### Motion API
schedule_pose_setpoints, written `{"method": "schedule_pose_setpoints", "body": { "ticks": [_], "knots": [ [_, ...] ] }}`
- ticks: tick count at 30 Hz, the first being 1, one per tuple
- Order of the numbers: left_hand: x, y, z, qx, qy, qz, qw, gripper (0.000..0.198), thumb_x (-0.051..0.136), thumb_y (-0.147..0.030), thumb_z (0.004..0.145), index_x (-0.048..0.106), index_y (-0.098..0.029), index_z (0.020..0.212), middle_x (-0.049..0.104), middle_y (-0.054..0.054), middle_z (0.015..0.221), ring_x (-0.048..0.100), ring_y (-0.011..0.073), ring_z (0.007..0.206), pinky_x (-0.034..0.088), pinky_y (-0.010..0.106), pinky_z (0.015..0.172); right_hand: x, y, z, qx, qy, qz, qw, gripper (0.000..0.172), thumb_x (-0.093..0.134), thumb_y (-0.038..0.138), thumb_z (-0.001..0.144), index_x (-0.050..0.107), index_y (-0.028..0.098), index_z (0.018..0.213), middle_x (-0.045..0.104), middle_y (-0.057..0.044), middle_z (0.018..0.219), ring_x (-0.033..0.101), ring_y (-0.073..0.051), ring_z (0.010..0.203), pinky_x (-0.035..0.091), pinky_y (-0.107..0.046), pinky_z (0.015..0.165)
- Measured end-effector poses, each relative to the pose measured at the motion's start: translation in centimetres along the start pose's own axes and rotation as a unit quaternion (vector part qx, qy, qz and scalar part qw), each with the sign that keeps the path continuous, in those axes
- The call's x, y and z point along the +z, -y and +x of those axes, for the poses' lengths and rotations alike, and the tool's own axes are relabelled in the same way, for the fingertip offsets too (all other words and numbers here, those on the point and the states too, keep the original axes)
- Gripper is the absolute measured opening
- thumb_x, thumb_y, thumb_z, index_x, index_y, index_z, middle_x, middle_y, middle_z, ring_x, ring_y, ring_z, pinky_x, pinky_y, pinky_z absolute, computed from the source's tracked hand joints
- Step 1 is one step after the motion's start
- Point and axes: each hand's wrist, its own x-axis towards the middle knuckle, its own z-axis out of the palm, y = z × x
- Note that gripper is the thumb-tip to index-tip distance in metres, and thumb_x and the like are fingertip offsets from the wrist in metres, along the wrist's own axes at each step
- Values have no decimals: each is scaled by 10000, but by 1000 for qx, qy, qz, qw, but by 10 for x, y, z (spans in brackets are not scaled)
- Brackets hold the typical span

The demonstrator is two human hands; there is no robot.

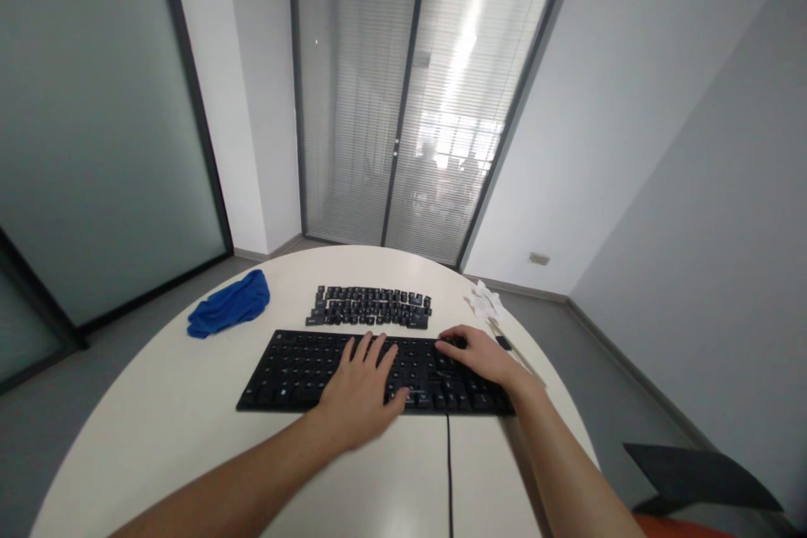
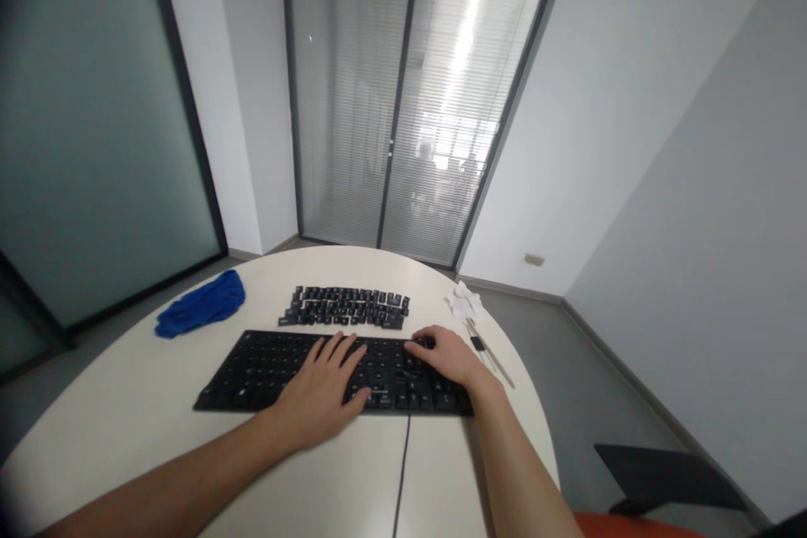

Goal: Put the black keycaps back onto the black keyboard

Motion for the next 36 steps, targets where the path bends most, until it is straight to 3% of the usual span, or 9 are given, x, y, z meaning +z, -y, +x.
{"method": "schedule_pose_setpoints", "body": {
  "ticks": [15, 26, 31, 36],
  "knots": [
    [-2, 0, 0, -2, 10, -7, 1000, 657, 369, -570, 933, 426, -184, 1462, 350, 132, 1558, 256, 363, 1441, 166, 577, 1166, -1, -1, 5, 2, 12, 16, 1000, 468, 668, 561, 799, 742, 189, 1074, 734, -109, 1093, 662, -275, 1005, 472, -408, 952],
    [-5, -1, 0, -3, 11, -7, 1000, 659, 380, -571, 931, 434, -179, 1458, 369, 136, 1545, 270, 359, 1435, 182, 562, 1166, 3, 4, -1, -20, -5, -6, 1000, 416, 596, 548, 860, 734, 219, 1075, 717, -92, 1127, 637, -268, 1051, 445, -397, 974],
    [-5, -2, 0, -1, 4, -9, 1000, 655, 369, -573, 937, 432, -181, 1459, 365, 129, 1549, 265, 352, 1439, 174, 556, 1172, 8, 3, 3, 9, -45, -23, 999, 443, 488, 533, 927, 685, 213, 1161, 736, -95, 1010, 669, -245, 921, 481, -370, 877],
    [-3, -1, 0, 0, 4, -14, 1000, 670, 356, -582, 939, 426, -169, 1463, 360, 139, 1551, 252, 357, 1444, 168, 562, 1172, 11, -2, 13, 33, -55, -47, 997, 430, 511, 397, 917, 593, 195, 1288, 729, -90, 990, 672, -221, 843, 488, -332, 805]
  ]
}}
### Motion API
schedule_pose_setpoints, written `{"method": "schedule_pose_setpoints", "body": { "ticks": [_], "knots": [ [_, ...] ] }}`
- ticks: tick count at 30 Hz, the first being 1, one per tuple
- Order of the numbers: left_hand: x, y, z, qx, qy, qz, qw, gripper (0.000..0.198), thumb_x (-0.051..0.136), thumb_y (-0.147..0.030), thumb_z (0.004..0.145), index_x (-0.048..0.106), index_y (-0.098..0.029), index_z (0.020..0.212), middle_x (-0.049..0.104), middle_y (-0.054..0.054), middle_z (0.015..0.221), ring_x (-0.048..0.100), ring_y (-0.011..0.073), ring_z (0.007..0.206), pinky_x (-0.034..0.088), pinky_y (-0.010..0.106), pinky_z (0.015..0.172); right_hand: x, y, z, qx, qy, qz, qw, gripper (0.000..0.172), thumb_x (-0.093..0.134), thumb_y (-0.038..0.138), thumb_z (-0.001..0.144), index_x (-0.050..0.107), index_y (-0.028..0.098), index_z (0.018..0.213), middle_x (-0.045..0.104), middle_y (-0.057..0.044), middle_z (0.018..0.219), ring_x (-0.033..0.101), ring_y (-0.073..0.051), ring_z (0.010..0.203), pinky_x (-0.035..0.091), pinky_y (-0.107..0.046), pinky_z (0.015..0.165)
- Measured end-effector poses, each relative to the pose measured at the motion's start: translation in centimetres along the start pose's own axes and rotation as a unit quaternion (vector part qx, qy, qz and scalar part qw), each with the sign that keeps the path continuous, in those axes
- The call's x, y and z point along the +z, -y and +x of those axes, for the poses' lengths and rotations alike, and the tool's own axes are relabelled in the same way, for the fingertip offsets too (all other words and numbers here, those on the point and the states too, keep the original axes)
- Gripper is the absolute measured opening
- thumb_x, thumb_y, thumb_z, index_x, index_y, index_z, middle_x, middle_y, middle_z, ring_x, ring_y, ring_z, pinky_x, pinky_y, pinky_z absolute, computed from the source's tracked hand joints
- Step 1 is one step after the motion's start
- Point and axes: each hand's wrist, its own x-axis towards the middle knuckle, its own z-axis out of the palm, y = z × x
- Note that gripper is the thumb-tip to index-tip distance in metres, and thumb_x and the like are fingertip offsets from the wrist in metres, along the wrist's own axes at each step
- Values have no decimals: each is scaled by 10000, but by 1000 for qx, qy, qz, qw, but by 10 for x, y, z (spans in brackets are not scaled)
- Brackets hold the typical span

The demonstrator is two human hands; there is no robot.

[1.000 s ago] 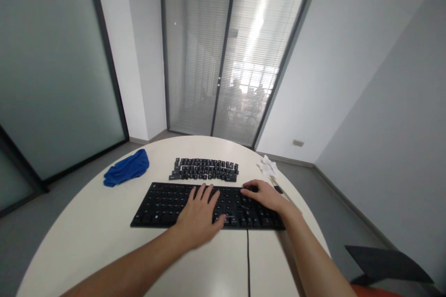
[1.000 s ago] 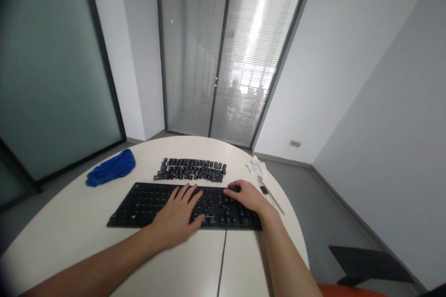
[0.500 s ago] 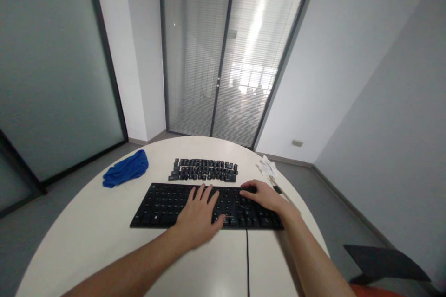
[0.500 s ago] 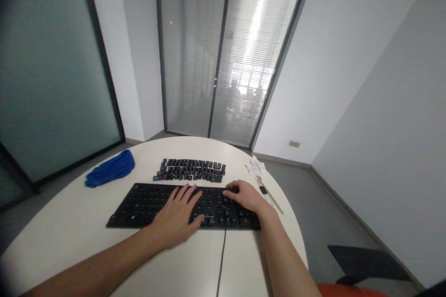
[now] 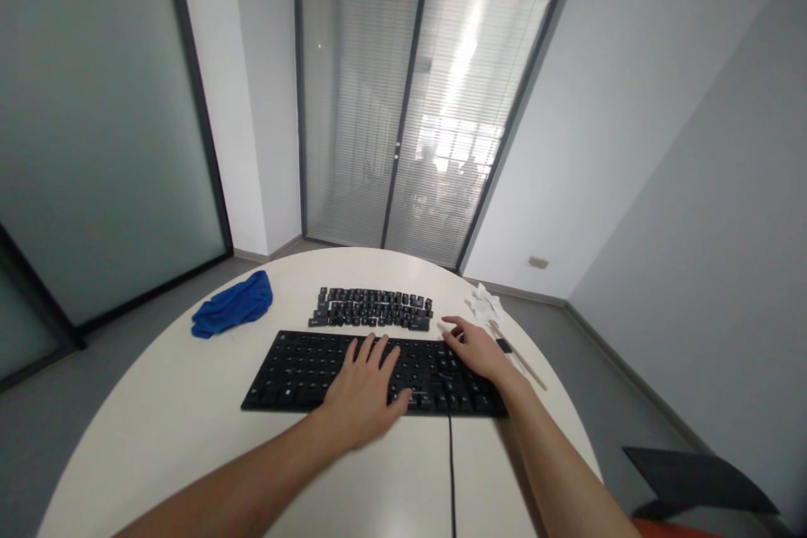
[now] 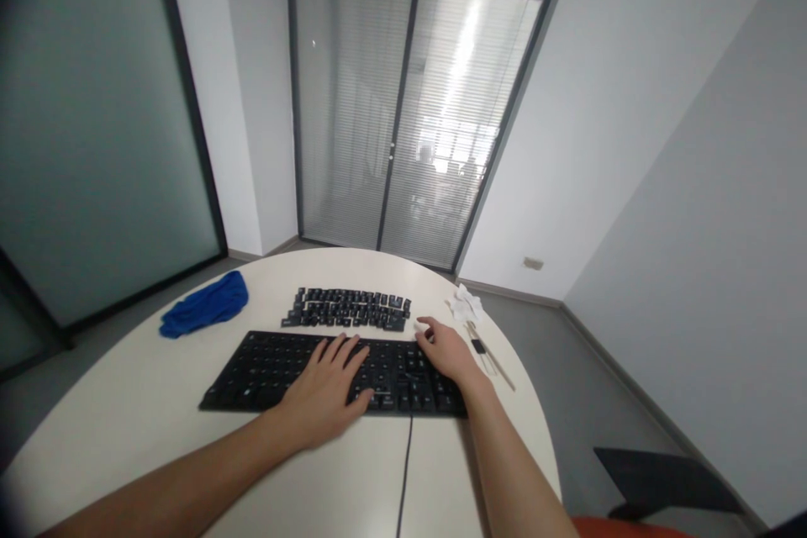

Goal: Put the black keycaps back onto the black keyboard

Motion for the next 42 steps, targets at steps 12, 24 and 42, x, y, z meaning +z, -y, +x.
{"method": "schedule_pose_setpoints", "body": {
  "ticks": [12, 24, 42],
  "knots": [
    [0, 0, 0, 0, 2, -3, 1000, 665, 355, -576, 937, 425, -175, 1464, 352, 134, 1556, 255, 359, 1443, 169, 564, 1167, 3, 7, 36, -31, 78, -79, 993, 708, 552, 132, 772, 427, 201, 1465, 746, -52, 892, 672, -216, 853, 461, -298, 807],
    [3, 1, 1, -2, 1, 3, 1000, 649, 366, -566, 933, 429, -189, 1458, 355, 123, 1556, 253, 362, 1443, 162, 572, 1167, 8, 5, 32, -7, 18, -72, 997, 463, 577, 155, 790, 618, 208, 1248, 708, -33, 842, 640, -188, 808, 444, -269, 770],
    [0, 1, 1, 2, 6, 8, 1000, 658, 390, -569, 929, 423, -189, 1465, 353, 126, 1556, 260, 352, 1441, 182, 558, 1168, 4, 6, 10, 33, -67, -3, 997, 280, 589, 383, 864, 749, 205, 1010, 759, -81, 976, 684, -236, 883, 491, -330, 809]
  ]
}}
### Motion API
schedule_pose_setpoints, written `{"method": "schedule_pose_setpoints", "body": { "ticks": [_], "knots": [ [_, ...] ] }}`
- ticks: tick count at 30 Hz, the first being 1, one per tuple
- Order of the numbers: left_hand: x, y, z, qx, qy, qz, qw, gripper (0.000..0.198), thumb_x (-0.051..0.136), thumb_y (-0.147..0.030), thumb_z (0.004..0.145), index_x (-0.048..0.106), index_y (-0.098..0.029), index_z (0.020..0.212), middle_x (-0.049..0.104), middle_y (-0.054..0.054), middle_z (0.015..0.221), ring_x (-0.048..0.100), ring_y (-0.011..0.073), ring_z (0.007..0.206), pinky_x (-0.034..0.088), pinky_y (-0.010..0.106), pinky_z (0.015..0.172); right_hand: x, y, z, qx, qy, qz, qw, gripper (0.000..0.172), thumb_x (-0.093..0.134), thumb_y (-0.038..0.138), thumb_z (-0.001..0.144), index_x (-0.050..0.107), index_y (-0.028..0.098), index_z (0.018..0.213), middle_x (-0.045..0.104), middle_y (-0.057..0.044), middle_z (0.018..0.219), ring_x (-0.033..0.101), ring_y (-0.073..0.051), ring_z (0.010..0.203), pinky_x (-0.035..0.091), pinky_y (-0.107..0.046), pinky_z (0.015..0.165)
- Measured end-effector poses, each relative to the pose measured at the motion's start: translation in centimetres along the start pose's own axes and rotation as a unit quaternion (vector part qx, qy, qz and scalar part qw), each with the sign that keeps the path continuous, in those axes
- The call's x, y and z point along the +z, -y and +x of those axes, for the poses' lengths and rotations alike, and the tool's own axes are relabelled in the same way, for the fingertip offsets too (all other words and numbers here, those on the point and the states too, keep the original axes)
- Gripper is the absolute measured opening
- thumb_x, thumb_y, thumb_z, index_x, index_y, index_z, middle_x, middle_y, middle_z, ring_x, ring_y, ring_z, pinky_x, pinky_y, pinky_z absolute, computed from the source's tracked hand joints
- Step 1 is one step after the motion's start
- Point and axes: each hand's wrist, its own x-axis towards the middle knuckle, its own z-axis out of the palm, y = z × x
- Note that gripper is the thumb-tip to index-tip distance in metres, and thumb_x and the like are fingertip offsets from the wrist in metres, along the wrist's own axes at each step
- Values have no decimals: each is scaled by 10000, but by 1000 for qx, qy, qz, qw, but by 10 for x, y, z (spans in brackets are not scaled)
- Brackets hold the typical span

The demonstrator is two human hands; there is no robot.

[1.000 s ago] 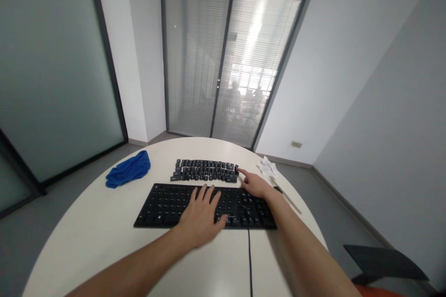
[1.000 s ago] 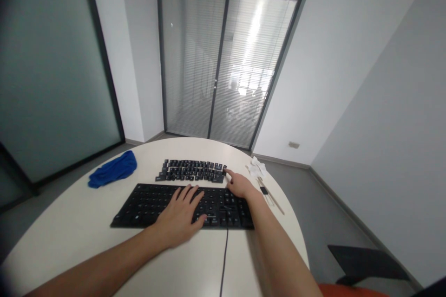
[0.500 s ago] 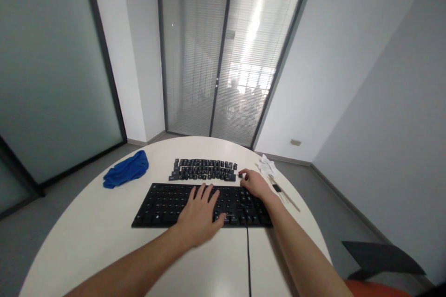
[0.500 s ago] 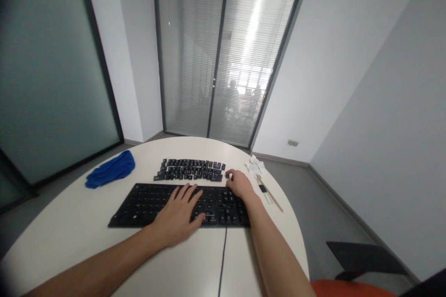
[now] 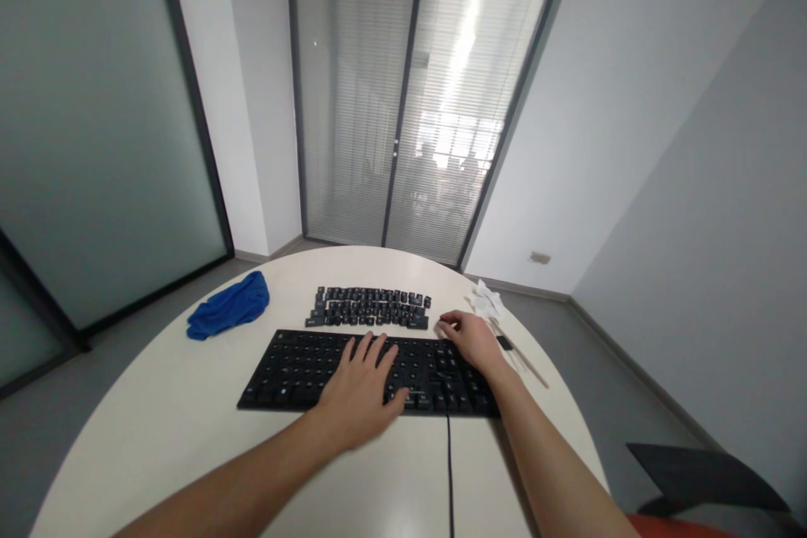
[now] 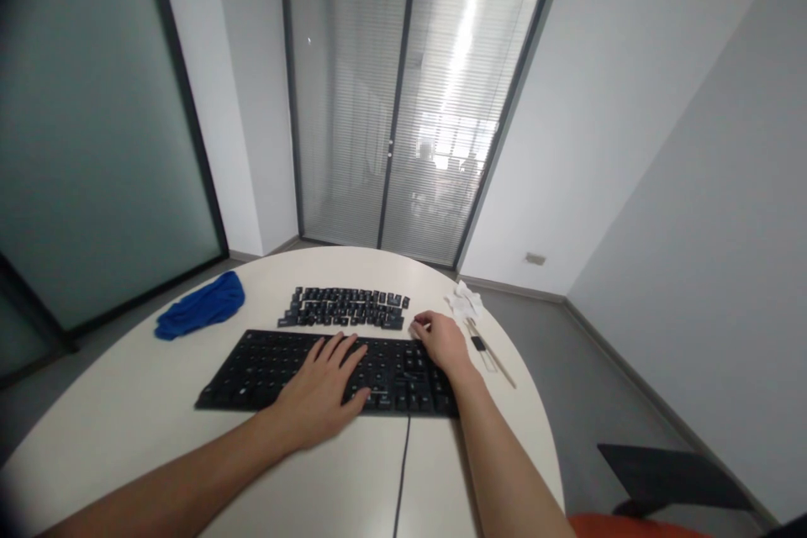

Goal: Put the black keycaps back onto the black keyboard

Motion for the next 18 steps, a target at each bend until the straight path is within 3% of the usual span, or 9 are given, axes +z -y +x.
{"method": "schedule_pose_setpoints", "body": {
  "ticks": [3, 6, 18],
  "knots": [
    [1, 0, 0, 3, -2, 6, 1000, 647, 391, -563, 932, 431, -189, 1459, 350, 127, 1558, 260, 351, 1441, 182, 559, 1166, -13, 0, -10, -89, 79, 128, 985, 344, 580, 438, 881, 737, 180, 1046, 758, -83, 1009, 677, -248, 944, 495, -365, 891],
    [2, 0, 0, 6, -3, 8, 1000, 645, 390, -560, 936, 426, -191, 1463, 349, 125, 1559, 262, 349, 1441, 173, 555, 1171, -25, 5, -19, -122, 161, 177, 963, 330, 621, 463, 860, 748, 200, 1014, 750, -61, 1044, 659, -256, 1002, 485, -385, 935],
    [3, 1, 0, 4, -6, 15, 1000, 650, 378, -570, 937, 433, -191, 1462, 370, 125, 1548, 274, 346, 1437, 190, 551, 1169, -31, 16, -25, -179, 203, 191, 944, 253, 666, 431, 848, 760, 210, 928, 701, -63, 1053, 641, -227, 1006, 452, -391, 1003]
  ]
}}
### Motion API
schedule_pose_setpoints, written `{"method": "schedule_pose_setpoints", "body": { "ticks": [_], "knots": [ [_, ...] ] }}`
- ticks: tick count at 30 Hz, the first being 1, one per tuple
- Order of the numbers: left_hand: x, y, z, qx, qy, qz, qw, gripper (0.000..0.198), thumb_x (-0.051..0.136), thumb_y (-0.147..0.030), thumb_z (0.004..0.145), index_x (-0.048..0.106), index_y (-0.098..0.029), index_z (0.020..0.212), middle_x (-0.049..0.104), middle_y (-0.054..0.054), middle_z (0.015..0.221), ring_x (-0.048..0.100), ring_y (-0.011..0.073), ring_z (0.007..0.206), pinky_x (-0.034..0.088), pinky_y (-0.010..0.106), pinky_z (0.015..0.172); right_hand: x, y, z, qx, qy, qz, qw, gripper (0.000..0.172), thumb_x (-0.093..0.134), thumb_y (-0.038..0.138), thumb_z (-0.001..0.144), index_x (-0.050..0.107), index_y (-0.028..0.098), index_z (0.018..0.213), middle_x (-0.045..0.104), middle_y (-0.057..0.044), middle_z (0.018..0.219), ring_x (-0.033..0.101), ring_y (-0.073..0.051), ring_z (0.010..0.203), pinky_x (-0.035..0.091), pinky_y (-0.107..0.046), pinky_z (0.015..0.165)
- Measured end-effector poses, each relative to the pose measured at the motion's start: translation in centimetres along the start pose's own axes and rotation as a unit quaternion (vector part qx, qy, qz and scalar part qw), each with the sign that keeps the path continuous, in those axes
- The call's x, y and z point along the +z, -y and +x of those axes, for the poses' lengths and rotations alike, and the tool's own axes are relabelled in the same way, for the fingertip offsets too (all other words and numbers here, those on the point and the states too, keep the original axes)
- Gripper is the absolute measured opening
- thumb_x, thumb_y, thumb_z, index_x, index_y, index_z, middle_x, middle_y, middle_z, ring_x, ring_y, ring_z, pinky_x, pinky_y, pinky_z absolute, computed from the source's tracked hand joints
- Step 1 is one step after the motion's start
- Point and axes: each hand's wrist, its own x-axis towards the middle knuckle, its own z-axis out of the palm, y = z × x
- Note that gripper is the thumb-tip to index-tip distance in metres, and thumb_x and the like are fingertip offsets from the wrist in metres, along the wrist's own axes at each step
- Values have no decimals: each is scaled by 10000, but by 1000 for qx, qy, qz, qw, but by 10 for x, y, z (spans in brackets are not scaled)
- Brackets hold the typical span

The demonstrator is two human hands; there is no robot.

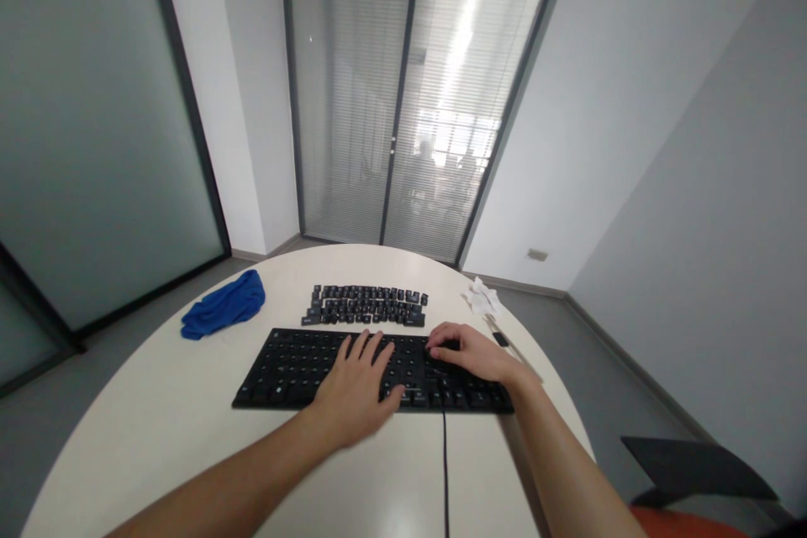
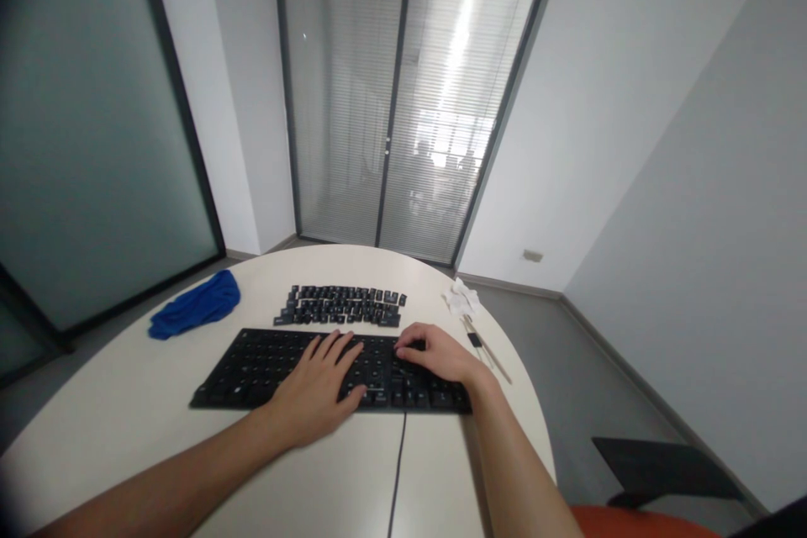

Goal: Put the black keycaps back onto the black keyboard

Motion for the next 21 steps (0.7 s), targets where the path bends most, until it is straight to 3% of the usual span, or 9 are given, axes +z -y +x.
{"method": "schedule_pose_setpoints", "body": {
  "ticks": [21],
  "knots": [
    [1, 0, 0, 1, -5, 0, 1000, 654, 401, -572, 926, 441, -191, 1456, 372, 129, 1546, 279, 349, 1433, 202, 556, 1164, 5, 2, 1, -4, -12, -67, 998, 144, 720, 334, 809, 761, 220, 887, 692, -56, 1003, 635, -214, 955, 478, -363, 929]
  ]
}}
